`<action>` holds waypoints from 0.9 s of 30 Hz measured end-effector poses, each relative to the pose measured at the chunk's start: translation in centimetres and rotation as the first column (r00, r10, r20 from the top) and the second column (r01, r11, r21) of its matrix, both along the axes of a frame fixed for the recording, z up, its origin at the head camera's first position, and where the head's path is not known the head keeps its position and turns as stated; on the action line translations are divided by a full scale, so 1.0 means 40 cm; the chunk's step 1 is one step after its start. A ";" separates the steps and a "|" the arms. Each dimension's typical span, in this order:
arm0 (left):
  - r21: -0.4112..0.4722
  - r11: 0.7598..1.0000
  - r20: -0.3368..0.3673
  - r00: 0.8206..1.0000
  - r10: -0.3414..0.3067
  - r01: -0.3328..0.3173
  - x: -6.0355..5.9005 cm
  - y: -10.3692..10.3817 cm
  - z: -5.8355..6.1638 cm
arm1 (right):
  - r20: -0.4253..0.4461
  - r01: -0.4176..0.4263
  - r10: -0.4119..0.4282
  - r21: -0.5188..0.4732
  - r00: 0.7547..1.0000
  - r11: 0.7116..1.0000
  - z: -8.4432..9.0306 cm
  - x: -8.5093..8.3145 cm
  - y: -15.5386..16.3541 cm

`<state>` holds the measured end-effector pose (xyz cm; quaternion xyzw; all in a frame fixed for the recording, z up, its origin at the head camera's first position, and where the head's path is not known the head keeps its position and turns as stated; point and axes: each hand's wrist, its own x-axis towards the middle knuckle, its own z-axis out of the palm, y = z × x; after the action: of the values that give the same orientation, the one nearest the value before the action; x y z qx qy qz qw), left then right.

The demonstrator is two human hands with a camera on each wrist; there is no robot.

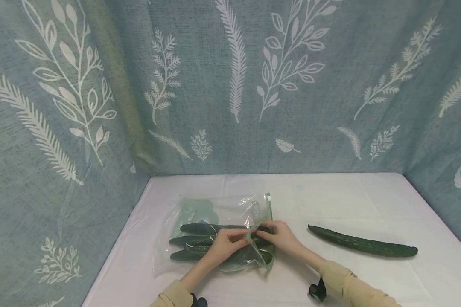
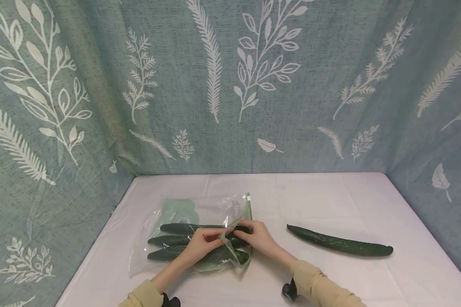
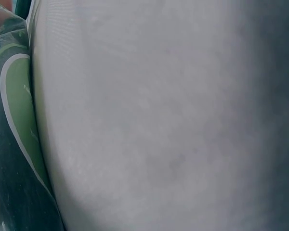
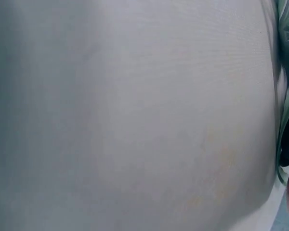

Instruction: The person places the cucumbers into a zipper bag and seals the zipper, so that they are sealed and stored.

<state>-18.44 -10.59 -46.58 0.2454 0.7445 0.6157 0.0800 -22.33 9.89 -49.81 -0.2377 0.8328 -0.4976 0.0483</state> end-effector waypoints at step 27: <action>-0.012 1.000 -0.001 1.000 0.022 -0.022 0.002 0.002 0.002 | 0.034 0.079 -0.081 0.050 0.996 0.996 0.007 0.029 0.114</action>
<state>-18.36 -10.51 -46.49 0.2371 0.7509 0.6119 0.0742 -21.17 14.43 -49.54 -0.1937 0.8526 -0.4828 0.0490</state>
